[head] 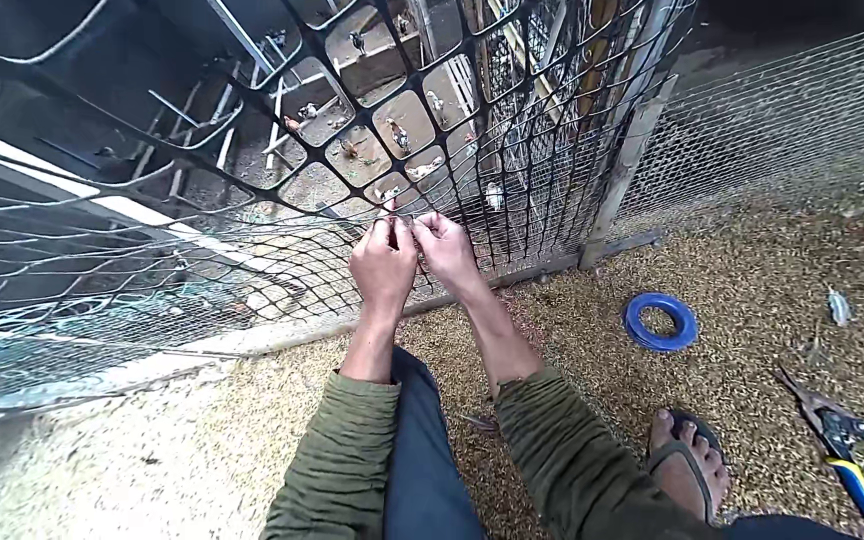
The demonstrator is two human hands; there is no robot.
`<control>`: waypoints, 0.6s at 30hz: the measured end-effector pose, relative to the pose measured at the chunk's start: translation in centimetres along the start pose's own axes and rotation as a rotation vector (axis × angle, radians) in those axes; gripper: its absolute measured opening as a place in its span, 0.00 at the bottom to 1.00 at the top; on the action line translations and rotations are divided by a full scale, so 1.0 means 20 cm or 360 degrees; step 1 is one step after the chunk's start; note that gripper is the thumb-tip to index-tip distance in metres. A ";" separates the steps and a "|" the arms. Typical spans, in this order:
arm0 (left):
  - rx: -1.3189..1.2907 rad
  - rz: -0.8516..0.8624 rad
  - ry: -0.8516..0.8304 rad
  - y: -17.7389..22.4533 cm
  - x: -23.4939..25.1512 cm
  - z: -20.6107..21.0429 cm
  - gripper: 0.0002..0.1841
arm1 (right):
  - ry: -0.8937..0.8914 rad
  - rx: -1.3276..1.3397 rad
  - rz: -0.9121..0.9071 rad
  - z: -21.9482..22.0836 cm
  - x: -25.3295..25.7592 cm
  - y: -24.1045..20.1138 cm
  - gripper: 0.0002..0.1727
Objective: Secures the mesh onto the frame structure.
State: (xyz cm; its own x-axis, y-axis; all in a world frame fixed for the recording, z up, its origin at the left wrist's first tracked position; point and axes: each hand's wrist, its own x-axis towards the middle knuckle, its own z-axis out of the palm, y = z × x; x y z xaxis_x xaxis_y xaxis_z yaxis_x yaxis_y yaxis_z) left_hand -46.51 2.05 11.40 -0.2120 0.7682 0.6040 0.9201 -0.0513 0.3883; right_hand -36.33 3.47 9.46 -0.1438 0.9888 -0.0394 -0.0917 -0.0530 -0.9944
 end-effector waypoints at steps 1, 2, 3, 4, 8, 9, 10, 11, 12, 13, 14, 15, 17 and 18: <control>0.0004 0.0033 -0.0004 -0.01 0.00 0.00 0.18 | 0.0072 -0.0044 -0.0012 0.00 -0.01 0.00 0.17; 0.0005 0.0066 -0.0010 -0.01 0.00 0.00 0.18 | 0.0152 -0.0081 -0.0032 0.01 -0.01 -0.01 0.16; 0.0015 0.0090 -0.0019 -0.02 0.01 0.00 0.17 | 0.0234 -0.0129 -0.0059 0.02 -0.02 -0.02 0.16; 0.0022 0.0098 -0.0024 -0.03 0.01 0.00 0.17 | 0.0300 -0.0175 -0.0088 0.03 -0.02 -0.03 0.15; 0.0018 0.0097 -0.0016 -0.03 0.04 0.00 0.16 | 0.0467 -0.0181 -0.0172 0.05 -0.03 -0.06 0.13; 0.0009 0.0088 -0.0011 -0.03 0.04 0.01 0.16 | 0.0510 -0.0148 -0.0169 0.06 0.00 -0.05 0.12; 0.0004 0.0076 0.0000 -0.03 0.04 0.02 0.16 | 0.0525 -0.0099 -0.0162 0.07 0.02 -0.03 0.11; 0.0006 0.0060 0.0008 -0.03 0.04 0.03 0.16 | 0.0524 -0.0050 -0.0164 0.07 0.04 -0.02 0.11; 0.0004 0.0051 0.0013 -0.02 0.03 0.04 0.16 | 0.0510 0.0001 -0.0180 0.08 0.05 -0.01 0.12; -0.0005 0.0043 0.0012 -0.02 0.03 0.05 0.16 | 0.0482 0.0049 -0.0193 0.08 0.06 -0.01 0.12; -0.0018 0.0030 0.0005 -0.02 0.03 0.05 0.17 | 0.0439 0.0104 -0.0187 0.08 0.07 0.00 0.13; -0.0035 0.0016 0.0005 -0.02 0.03 0.06 0.17 | 0.0403 0.0167 -0.0170 0.07 0.07 0.00 0.13; -0.0055 -0.0010 0.0004 -0.01 0.03 0.06 0.17 | 0.0368 0.0293 -0.0139 0.07 0.09 0.00 0.14; -0.0064 -0.0024 0.0009 -0.01 0.03 0.07 0.17 | 0.0365 0.0354 -0.0121 0.08 0.09 0.00 0.13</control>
State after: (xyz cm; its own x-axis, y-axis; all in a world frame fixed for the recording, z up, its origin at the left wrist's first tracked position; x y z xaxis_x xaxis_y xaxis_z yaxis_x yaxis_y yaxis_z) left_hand -46.40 3.29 10.71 -0.2280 0.7653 0.6019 0.9029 -0.0651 0.4249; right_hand -38.13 5.05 9.54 0.0948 0.9954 -0.0122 -0.3100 0.0178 -0.9506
